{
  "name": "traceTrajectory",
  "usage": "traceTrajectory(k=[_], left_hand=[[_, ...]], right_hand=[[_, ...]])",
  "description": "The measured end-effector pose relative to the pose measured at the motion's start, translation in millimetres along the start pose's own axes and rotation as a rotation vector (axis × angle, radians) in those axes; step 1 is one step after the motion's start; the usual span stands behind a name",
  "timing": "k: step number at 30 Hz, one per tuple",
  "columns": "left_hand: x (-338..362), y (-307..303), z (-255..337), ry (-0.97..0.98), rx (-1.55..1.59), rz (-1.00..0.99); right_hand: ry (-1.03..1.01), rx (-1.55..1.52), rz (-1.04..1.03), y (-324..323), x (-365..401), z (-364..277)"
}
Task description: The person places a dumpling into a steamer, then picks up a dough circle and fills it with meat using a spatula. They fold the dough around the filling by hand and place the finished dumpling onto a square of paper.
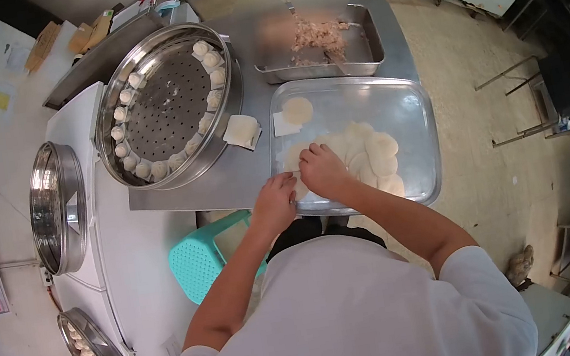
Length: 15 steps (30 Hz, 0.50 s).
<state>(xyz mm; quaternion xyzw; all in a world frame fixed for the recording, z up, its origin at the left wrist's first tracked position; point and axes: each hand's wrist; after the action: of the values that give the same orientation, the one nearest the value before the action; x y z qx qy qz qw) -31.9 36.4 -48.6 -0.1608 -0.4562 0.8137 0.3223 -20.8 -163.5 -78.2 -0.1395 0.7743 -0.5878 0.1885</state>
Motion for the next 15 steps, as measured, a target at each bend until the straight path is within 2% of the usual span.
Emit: traceTrajectory(k=[1,4,7,10,14,15], left_hand=[[0.4,0.7,-0.9,0.0,-0.003,-0.005],[0.8,-2.0,-2.6,-0.005,0.015,-0.03],[1.2,-1.5,-6.3,-0.002,0.03,-0.027],[0.9,-1.7,-10.2,-0.019,0.038,-0.048],[-3.0,-9.9,-8.9,-0.047,0.122,-0.036],[-4.4,-18.0,-1.3,-0.07,0.196,-0.001]], right_hand=[[0.006,-0.005,0.015,3.3,-0.9,0.7],[0.258,-0.448,0.229,5.0,-9.6,10.4],[0.653,-1.1,0.266,-8.1,-14.3,27.8],[0.803,-1.766,0.352,-29.5,-16.4,49.5],[0.781,-1.851,0.401,-42.5,-10.0,69.4],[0.727,-1.637,0.372,-52.0,-8.0,66.7]])
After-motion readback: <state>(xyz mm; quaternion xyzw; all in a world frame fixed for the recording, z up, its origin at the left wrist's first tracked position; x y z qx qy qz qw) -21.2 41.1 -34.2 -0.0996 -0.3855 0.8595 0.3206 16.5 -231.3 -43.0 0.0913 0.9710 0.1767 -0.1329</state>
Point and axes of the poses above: each hand's wrist, its own x-axis away from the middle knuckle, its own y-axis out of the palm, z = x × y, and after that the axes turned 8 degrees about -z, right-handed
